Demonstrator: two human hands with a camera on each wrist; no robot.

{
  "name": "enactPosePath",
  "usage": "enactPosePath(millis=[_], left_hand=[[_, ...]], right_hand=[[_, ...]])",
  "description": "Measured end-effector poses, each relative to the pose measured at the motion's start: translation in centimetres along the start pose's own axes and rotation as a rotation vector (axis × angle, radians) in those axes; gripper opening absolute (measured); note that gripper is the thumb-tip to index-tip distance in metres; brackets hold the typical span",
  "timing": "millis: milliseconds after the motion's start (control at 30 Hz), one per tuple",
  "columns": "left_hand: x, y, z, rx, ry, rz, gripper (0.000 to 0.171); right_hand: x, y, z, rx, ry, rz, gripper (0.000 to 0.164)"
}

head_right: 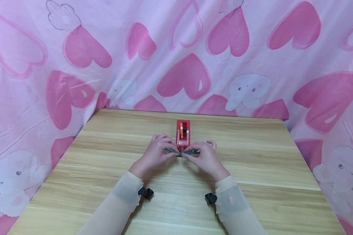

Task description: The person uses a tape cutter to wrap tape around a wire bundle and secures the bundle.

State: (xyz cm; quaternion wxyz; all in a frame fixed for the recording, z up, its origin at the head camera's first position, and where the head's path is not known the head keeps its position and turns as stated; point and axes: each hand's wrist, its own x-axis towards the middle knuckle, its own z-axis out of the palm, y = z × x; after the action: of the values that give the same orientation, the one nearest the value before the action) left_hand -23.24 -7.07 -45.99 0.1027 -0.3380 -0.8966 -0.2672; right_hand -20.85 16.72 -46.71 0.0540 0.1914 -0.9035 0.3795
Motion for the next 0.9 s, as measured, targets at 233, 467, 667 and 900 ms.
enactPosePath(millis=[233,467,667,900], left_hand=[[-0.2,-0.3,0.2,0.031,0.056,0.08,0.01],[-0.3,-0.5,0.3,0.036,0.111,0.117,0.012],[-0.4,-0.5,0.5,0.044,0.114,0.129,0.009],[-0.3,-0.6,0.3,0.049,0.103,0.125,0.008]], right_hand=[[0.0,-0.2,0.3,-0.012,-0.041,0.056,0.014],[0.0,-0.6,0.5,-0.008,-0.056,0.098,0.015],[0.0,-0.7,0.9,0.004,-0.046,0.115,0.012],[0.3,-1.0,1.1,0.069,-0.047,0.222,0.014]])
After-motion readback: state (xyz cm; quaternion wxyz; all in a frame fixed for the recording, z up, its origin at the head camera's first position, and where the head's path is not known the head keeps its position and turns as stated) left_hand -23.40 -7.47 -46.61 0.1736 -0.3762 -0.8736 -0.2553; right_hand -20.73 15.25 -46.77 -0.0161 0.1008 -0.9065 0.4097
